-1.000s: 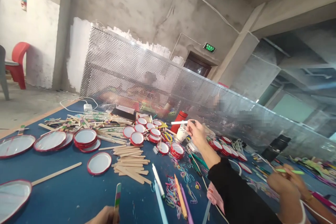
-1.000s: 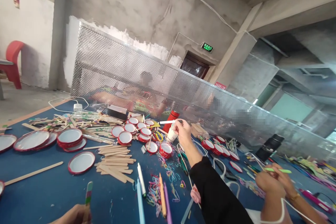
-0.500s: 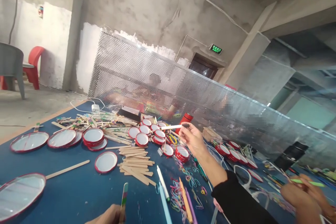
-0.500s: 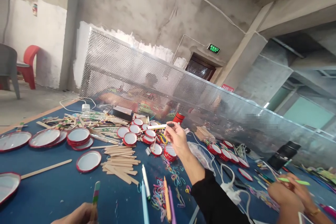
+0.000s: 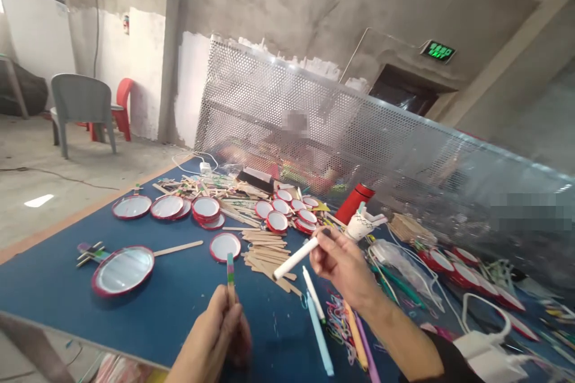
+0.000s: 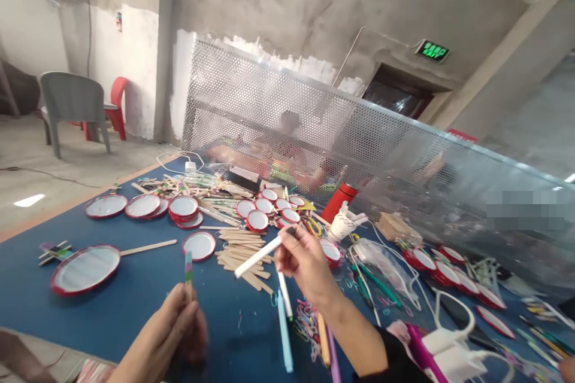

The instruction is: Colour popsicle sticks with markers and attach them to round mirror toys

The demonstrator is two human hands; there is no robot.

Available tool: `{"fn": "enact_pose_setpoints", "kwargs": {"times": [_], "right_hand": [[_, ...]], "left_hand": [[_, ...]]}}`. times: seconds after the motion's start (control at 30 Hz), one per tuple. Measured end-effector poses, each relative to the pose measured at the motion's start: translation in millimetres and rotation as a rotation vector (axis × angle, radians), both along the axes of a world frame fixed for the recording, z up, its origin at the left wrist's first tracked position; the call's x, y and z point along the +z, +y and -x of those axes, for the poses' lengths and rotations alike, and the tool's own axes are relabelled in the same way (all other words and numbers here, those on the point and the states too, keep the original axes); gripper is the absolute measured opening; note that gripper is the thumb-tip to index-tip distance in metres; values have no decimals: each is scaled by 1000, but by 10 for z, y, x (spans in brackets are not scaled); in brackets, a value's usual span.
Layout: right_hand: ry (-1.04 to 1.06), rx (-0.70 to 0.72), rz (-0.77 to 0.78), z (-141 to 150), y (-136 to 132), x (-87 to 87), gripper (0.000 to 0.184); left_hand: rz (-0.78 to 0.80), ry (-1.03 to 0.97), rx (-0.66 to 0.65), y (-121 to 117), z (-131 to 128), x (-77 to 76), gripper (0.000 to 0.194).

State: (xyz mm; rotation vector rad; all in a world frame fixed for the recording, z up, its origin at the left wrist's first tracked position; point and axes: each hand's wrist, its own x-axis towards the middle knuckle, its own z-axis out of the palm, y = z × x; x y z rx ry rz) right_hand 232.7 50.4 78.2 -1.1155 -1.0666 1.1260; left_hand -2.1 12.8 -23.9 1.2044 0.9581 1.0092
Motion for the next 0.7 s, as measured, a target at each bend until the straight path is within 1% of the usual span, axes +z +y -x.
{"fn": "enact_pose_setpoints", "kwargs": {"times": [0.07, 0.1, 0.2, 0.27, 0.37, 0.53, 0.7], "right_hand": [[-32, 92, 54, 225, -145, -113, 46], [-55, 131, 70, 324, -212, -173, 46], [-118, 206, 121, 546, -386, -334, 49], [-133, 204, 148, 631, -472, -402, 50], [-128, 160, 123, 687, -556, -433, 49], [-96, 134, 67, 682, -633, -409, 45], [-107, 133, 11, 618, -678, -473, 41]], "left_hand": [[16, -72, 80, -12, -1, 51, 57], [21, -74, 103, -19, 1, 67, 55], [-58, 28, 93, -36, 21, 79, 43], [-103, 135, 69, -40, 35, 69, 33], [-91, 230, 56, -33, 44, 57, 26], [-164, 228, 29, 8, 40, 78, 23], [-72, 191, -94, 31, 49, 140, 24]]}}
